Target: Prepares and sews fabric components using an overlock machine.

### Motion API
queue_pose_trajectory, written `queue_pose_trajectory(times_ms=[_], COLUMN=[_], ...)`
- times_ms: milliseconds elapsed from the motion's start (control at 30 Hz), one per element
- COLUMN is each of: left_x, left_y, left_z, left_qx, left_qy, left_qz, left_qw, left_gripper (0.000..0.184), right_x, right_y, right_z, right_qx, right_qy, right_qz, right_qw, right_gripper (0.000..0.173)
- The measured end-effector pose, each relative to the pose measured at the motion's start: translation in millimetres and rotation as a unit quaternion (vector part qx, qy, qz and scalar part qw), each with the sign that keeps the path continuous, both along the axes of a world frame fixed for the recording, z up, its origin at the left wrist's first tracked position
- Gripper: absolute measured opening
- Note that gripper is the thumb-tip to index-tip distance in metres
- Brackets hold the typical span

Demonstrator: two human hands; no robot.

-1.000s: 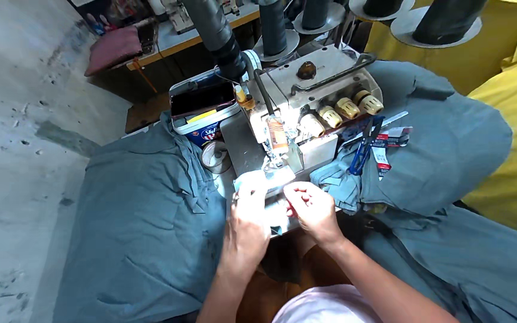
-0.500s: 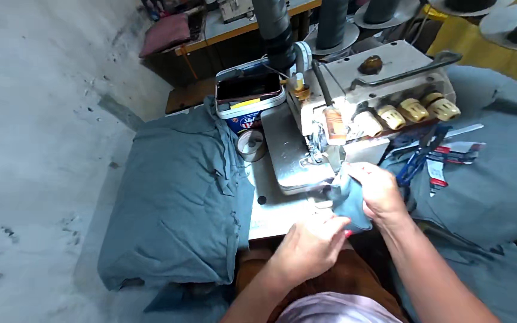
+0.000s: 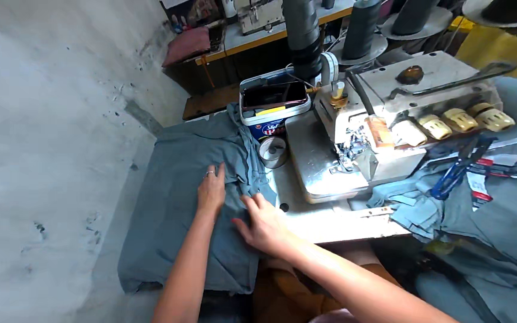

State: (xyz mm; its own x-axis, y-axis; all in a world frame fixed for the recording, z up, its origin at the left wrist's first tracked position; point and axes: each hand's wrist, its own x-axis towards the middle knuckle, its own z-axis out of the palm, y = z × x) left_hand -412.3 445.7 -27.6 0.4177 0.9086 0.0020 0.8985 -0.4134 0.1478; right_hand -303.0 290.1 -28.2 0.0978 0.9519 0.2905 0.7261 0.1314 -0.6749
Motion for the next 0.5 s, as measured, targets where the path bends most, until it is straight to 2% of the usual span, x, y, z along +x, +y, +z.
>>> queue_pose_trajectory(times_ms=[100, 167, 233, 300, 333, 400, 433, 467, 500], left_x=[-47, -104, -165, -221, -240, -245, -233, -219, -200], left_y=[19, 27, 26, 16, 7, -9, -14, -18, -26], left_z=[16, 32, 47, 45, 41, 41, 52, 70, 96], left_qx=[0.126, 0.173, 0.135, 0.09, 0.071, 0.085, 0.132, 0.188, 0.235], left_qy=[-0.054, -0.063, -0.079, -0.178, -0.281, -0.514, -0.571, -0.591, -0.58], left_qz=[-0.053, -0.094, -0.123, -0.127, -0.107, -0.031, 0.018, 0.049, 0.072], left_qw=[0.989, 0.978, 0.98, 0.972, 0.951, 0.853, 0.81, 0.783, 0.776], left_gripper=[0.067, 0.056, 0.035, 0.022, 0.022, 0.014, 0.015, 0.016, 0.017], right_x=[-17, -18, -20, -31, -39, -56, -63, -67, -67], right_y=[51, 66, 68, 65, 62, 55, 51, 45, 37], right_z=[2, 6, 8, 4, 5, 18, 30, 45, 63], right_qx=[-0.072, -0.107, -0.098, -0.011, 0.015, 0.043, 0.061, 0.077, 0.088], right_qy=[-0.106, -0.13, -0.111, -0.029, 0.022, 0.113, 0.156, 0.197, 0.236], right_qz=[-0.004, -0.005, 0.014, 0.047, 0.08, 0.158, 0.19, 0.216, 0.237], right_qw=[0.992, 0.986, 0.989, 0.998, 0.996, 0.98, 0.967, 0.953, 0.938], right_gripper=[0.051, 0.044, 0.035, 0.026, 0.027, 0.033, 0.034, 0.034, 0.035])
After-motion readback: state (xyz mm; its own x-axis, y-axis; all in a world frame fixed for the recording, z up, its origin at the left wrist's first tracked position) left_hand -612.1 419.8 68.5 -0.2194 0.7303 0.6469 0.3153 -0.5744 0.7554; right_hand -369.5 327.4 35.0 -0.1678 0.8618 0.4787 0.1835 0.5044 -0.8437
